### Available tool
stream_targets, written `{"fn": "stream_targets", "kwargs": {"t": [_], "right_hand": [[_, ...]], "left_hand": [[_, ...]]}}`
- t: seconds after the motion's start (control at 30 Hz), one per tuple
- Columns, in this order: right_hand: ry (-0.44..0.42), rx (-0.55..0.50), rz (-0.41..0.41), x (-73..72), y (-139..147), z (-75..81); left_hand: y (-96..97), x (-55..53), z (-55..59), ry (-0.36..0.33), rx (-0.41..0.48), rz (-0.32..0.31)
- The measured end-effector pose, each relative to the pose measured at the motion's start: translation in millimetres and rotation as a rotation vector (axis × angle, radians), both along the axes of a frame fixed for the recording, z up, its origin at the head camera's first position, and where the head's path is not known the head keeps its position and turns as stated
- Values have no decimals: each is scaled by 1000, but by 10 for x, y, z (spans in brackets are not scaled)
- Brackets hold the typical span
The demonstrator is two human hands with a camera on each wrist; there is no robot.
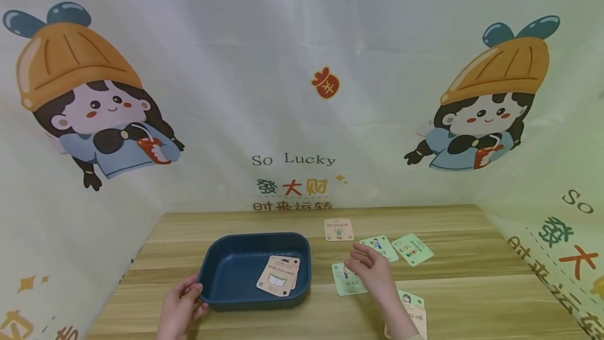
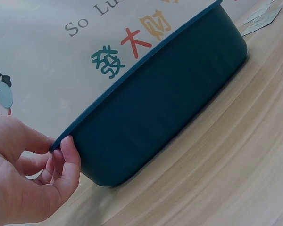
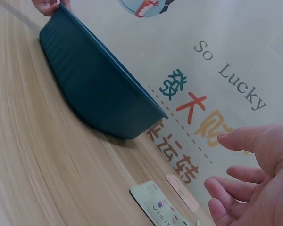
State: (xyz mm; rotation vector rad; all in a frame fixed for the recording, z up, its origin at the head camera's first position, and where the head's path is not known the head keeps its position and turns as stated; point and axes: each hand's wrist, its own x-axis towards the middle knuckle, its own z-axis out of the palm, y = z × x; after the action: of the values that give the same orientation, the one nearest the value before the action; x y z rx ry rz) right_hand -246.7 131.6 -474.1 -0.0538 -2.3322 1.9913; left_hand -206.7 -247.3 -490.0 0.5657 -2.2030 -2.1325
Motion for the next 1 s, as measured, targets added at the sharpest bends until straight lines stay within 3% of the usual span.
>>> {"fn": "stream_targets", "kwargs": {"t": [0.53, 1.0], "right_hand": [[-32, 143, -45, 147, 232, -30], [-67, 294, -77, 317, 530, -201]], "left_hand": [[5, -4, 8, -11, 17, 4], [-3, -6, -10, 0, 17, 2]]}}
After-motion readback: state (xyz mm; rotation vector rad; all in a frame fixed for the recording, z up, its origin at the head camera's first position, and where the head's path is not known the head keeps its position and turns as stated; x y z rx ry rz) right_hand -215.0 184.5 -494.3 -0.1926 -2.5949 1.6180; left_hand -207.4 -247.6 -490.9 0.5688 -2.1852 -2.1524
